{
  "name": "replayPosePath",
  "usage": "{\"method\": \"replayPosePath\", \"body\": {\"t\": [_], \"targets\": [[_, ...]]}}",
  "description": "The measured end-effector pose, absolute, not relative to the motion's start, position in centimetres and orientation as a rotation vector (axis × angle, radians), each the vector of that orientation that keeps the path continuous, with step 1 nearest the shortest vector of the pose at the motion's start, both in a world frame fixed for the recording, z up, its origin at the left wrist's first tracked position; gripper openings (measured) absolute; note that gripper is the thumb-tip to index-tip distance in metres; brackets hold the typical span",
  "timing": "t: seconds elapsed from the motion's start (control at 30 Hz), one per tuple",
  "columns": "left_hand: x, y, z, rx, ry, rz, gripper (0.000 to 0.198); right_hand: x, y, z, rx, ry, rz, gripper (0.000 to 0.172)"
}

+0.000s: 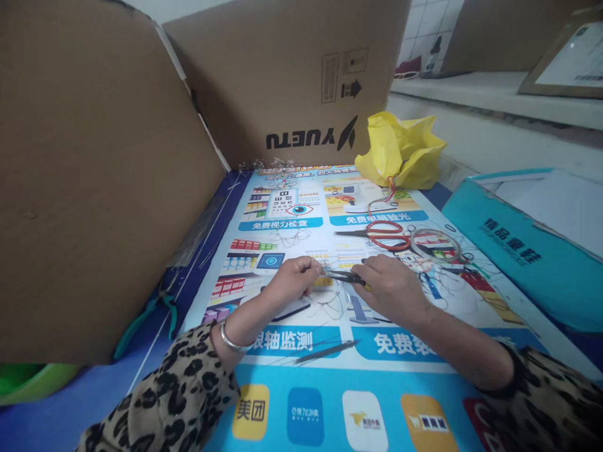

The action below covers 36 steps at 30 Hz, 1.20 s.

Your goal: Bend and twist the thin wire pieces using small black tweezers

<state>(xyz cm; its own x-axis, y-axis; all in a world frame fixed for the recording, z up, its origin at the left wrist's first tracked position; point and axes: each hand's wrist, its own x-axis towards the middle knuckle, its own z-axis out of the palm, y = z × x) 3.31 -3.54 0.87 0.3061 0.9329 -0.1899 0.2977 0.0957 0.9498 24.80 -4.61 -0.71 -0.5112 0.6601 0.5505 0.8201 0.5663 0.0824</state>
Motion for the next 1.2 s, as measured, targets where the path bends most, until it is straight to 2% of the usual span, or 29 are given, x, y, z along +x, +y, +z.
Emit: {"method": "replayPosePath", "body": {"t": [0.2,0.5,0.87,1.2], "targets": [[3.60,-3.68,0.88,1.431,1.254,0.718,0.018,24.66,-4.82,-0.61,-1.349,-2.380,-0.502,0.020],[3.69,-3.81,0.94,1.447,1.233,0.712,0.021,24.38,-4.95,-1.16,-1.490,-2.345,-0.356,0.022],[3.70,-3.79,0.79,1.459,1.221,0.711,0.020,24.04,-5.11,-0.89,-1.510,-2.340,-0.317,0.021],[3.89,-3.77,0.68,1.500,1.238,0.701,0.019,23.79,-4.88,-0.71,-1.310,-2.323,-0.514,0.016]]}}
